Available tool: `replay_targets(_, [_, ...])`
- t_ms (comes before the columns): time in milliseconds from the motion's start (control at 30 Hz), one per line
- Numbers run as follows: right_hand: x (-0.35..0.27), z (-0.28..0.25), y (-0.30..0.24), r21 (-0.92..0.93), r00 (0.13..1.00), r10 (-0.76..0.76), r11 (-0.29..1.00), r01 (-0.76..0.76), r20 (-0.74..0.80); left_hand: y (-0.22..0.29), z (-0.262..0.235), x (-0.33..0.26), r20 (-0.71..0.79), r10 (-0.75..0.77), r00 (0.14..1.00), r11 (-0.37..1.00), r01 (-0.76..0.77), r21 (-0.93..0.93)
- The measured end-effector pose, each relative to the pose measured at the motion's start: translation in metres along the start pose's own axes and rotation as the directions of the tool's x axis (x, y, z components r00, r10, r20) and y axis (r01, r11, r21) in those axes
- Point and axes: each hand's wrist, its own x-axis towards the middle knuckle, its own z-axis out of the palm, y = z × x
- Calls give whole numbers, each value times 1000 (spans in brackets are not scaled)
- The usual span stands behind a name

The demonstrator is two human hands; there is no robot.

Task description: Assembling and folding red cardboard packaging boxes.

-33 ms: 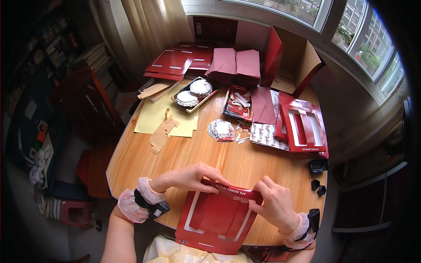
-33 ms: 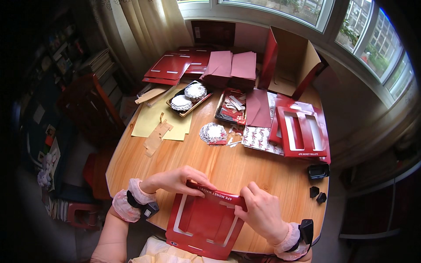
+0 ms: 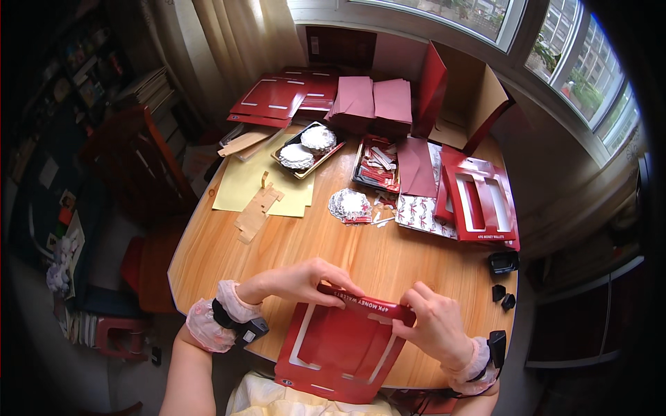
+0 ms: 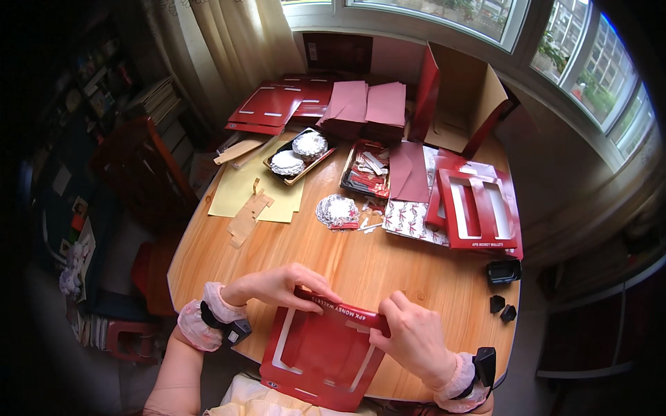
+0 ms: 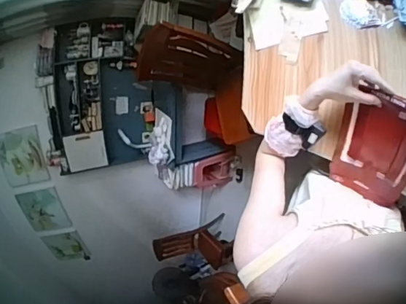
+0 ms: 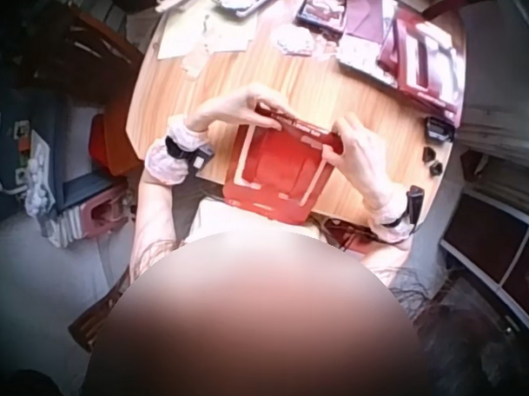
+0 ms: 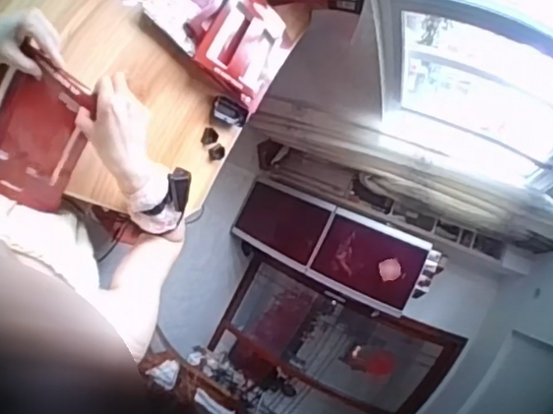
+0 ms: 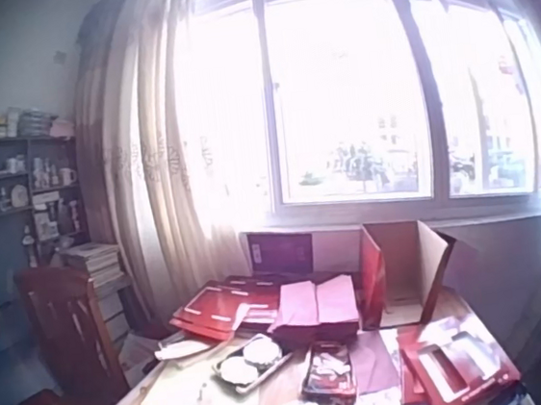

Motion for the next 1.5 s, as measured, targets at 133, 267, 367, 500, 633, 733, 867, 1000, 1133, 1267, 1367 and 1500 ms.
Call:
replay_targets(133, [-7,5,3,31,997,-57,998,55,51,2,0,-1,105,2,994,999,1,-34])
replay_targets(267, [-9,3,1,71,996,-63,996,59,60,9,-1,-2,166,7,986,999,-2,-32])
replay_targets(367, [-8,2,-1,50,995,-82,996,79,57,10,1,-3,180,18,984,999,-11,-40])
replay_targets(500, [-7,6,-1,79,995,-84,994,80,45,10,-2,-4,210,-12,978,999,20,-39])
replay_targets(633, [-8,4,-7,34,996,-83,996,82,37,15,-7,-4,248,-54,967,999,51,18])
replay_targets(733, [-9,3,-8,51,995,-92,995,90,28,20,-5,-4,244,-34,969,999,36,-4])
replay_targets(867, [-6,7,-4,65,994,-103,993,100,42,17,2,-4,204,7,979,1000,-2,-24])
replay_targets(1000, [-6,5,-2,116,994,-100,989,94,49,19,3,-1,214,-58,975,995,39,89])
replay_targets(1133, [-5,6,-1,143,994,-84,987,74,71,13,9,-2,160,-27,987,993,9,114])
replay_targets(1267, [-3,12,1,139,996,-81,988,74,48,16,13,-1,91,-44,995,968,20,250])
replay_targets(1367, [-2,14,0,136,996,-85,988,79,38,15,21,-1,17,-75,997,940,65,336])
replay_targets(1500, [-1,16,2,145,996,-79,987,72,41,12,23,1,-36,-52,998,951,60,302])
